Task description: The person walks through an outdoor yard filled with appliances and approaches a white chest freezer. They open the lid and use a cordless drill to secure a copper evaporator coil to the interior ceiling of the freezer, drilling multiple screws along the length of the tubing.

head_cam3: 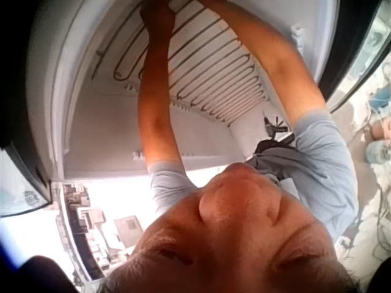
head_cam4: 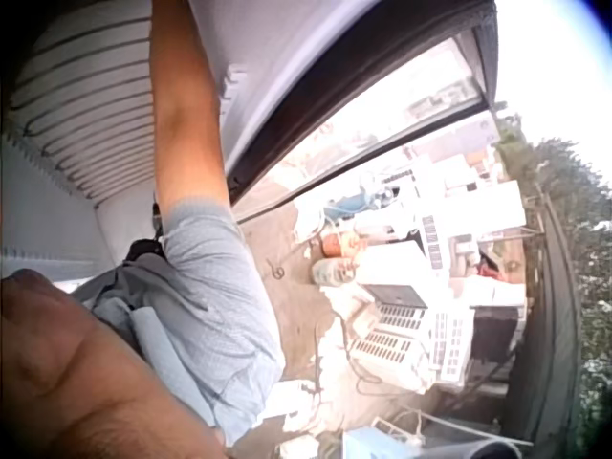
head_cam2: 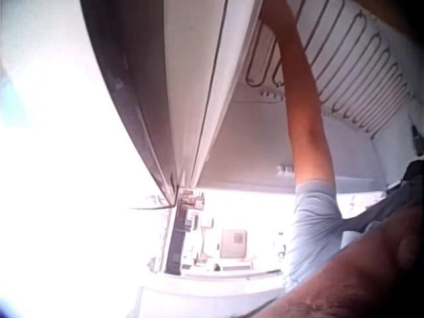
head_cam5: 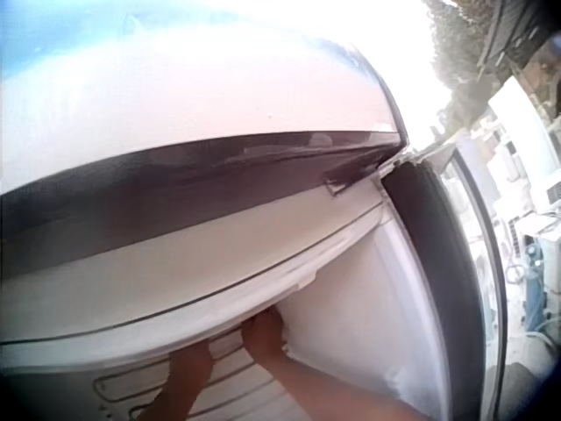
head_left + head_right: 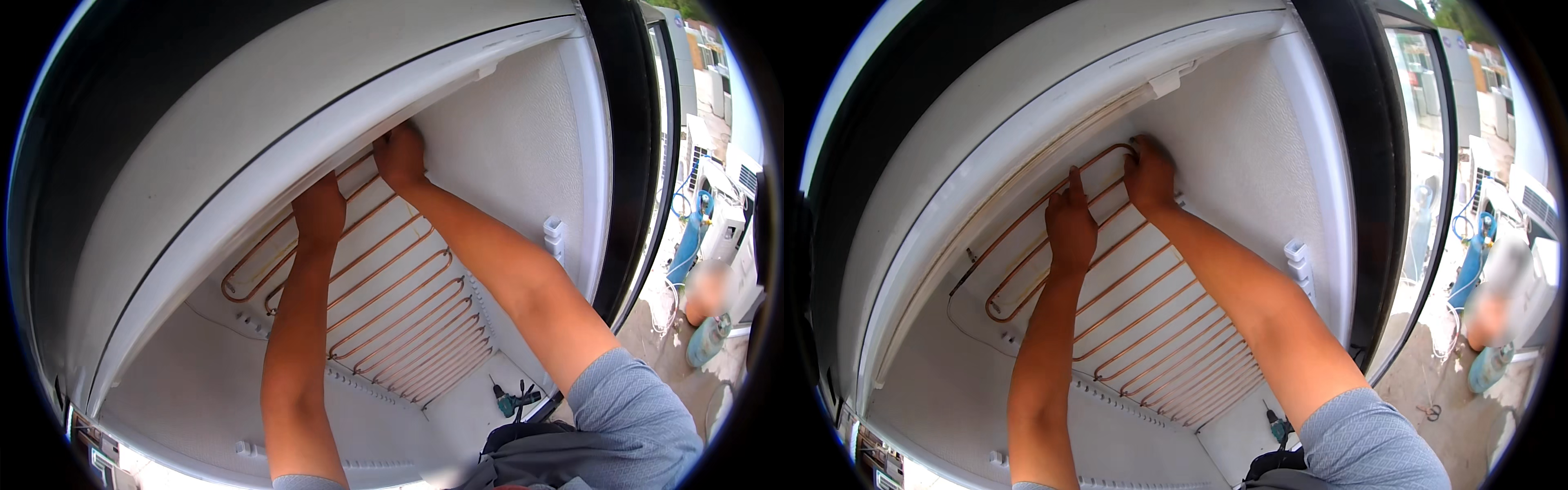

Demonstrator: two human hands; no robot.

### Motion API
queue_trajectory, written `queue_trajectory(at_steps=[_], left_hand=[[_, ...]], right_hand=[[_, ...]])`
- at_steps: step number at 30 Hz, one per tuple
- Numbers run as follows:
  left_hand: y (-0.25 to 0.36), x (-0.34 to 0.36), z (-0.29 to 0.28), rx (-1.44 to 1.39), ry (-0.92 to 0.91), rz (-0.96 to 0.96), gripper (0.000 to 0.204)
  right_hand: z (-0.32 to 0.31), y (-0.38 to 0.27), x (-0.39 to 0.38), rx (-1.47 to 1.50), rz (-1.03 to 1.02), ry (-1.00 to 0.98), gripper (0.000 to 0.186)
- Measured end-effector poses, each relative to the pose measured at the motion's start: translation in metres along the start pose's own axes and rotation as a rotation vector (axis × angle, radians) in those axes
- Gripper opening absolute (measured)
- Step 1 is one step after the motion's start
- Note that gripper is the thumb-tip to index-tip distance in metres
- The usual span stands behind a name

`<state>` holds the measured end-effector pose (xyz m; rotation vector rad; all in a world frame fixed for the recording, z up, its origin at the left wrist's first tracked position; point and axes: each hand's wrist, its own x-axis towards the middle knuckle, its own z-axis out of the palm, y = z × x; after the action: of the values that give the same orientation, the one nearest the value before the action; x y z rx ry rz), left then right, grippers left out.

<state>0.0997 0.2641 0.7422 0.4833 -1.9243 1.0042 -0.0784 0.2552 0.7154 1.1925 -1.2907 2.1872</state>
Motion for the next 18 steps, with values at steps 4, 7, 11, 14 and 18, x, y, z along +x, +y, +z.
queue_trajectory(at_steps=[4, 7, 11, 14, 18], left_hand=[[-0.023, -0.006, 0.015, 0.061, 0.003, 0.077, 0.065], [-0.035, -0.009, 0.017, 0.029, 0.021, 0.089, 0.064], [-0.049, -0.011, 0.025, 0.054, 0.135, 0.157, 0.065], [-0.049, -0.007, 0.032, 0.042, 0.178, 0.176, 0.065], [-0.046, -0.005, 0.034, 0.024, 0.196, 0.187, 0.065]], right_hand=[[0.004, 0.005, 0.009, 0.001, -0.017, -0.007, 0.042], [0.002, 0.002, 0.007, 0.043, 0.027, -0.061, 0.043], [0.001, -0.001, 0.001, 0.061, -0.025, -0.094, 0.042], [0.000, 0.006, 0.003, 0.054, -0.063, -0.024, 0.036], [0.006, 0.009, 0.000, 0.059, -0.102, 0.028, 0.029]])
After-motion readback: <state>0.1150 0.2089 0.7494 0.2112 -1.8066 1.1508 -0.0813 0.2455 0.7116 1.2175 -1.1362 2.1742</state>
